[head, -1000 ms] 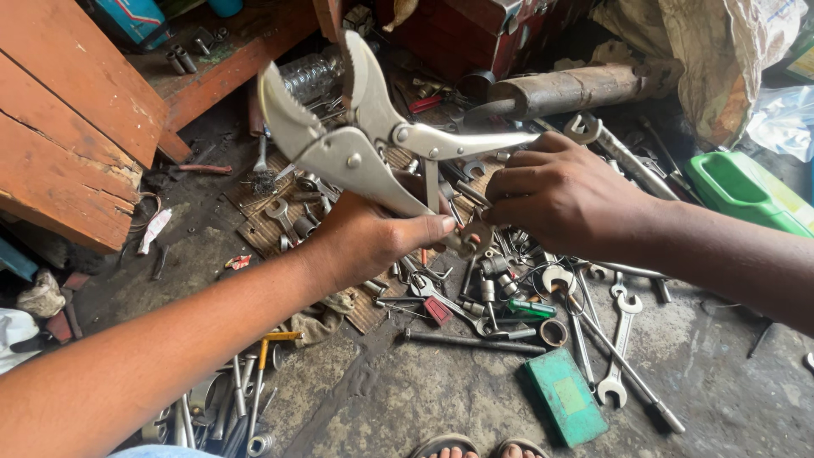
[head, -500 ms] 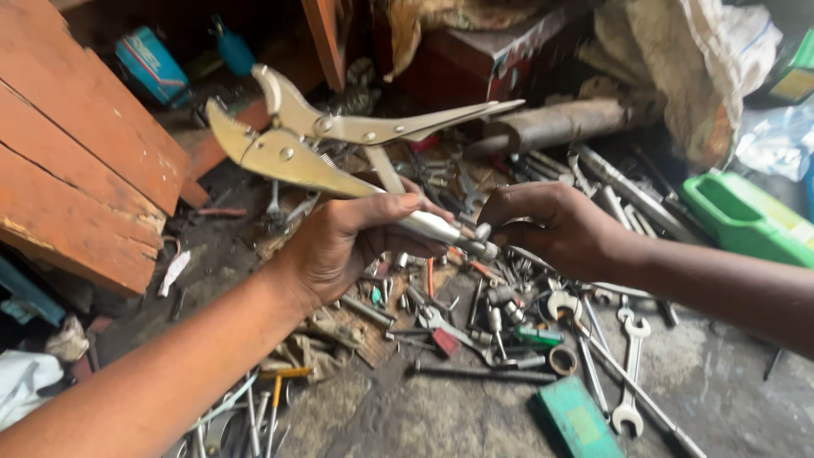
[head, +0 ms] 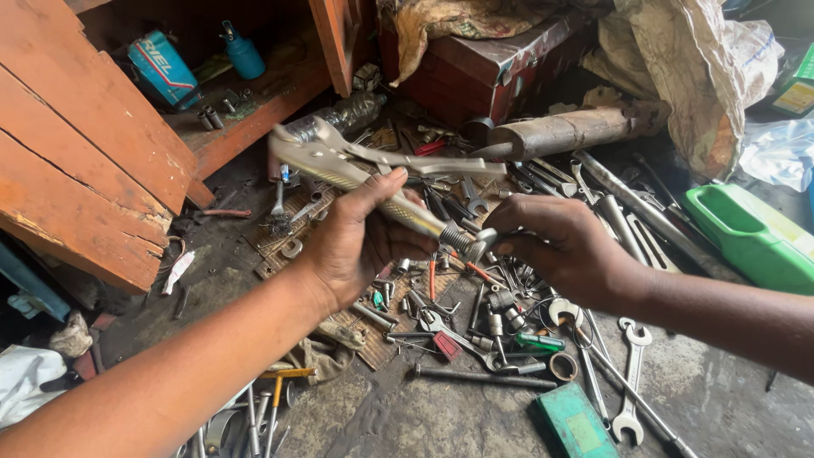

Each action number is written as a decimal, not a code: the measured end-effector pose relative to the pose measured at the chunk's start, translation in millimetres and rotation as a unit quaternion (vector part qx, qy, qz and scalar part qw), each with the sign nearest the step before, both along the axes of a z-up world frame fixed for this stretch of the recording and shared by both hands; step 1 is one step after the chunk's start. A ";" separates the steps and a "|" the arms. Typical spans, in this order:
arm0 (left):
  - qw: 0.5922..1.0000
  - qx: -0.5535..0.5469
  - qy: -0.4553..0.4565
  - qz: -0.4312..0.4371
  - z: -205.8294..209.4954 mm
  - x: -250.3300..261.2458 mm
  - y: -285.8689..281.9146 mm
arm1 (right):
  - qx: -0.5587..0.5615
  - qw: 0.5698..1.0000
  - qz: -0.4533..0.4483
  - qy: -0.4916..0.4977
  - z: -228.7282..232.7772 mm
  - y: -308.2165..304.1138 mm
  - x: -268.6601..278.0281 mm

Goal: The person sits on the floor amidst a scattered pile of tools and uses a rag to wipe a large pair of locking pliers. They manipulate the pliers to clean different surfaces and then wipe the rag itself.

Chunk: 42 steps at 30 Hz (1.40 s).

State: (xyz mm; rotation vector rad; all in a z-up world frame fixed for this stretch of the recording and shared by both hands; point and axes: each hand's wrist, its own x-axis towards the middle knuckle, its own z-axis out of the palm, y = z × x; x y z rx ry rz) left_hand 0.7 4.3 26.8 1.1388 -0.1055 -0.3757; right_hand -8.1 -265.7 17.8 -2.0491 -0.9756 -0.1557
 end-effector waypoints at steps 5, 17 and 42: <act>0.999 0.046 0.013 0.018 -7.7 -2.6 -8.2 | 0.036 0.989 0.048 0.137 -6.9 10.2 -11.0; 0.986 0.103 -0.118 0.061 10.5 -3.9 -12.3 | 0.216 0.857 0.047 0.465 -33.0 4.6 -7.2; 0.978 0.134 -0.023 0.160 -27.5 10.9 -10.3 | -0.150 0.984 -0.088 0.049 -23.6 32.7 19.7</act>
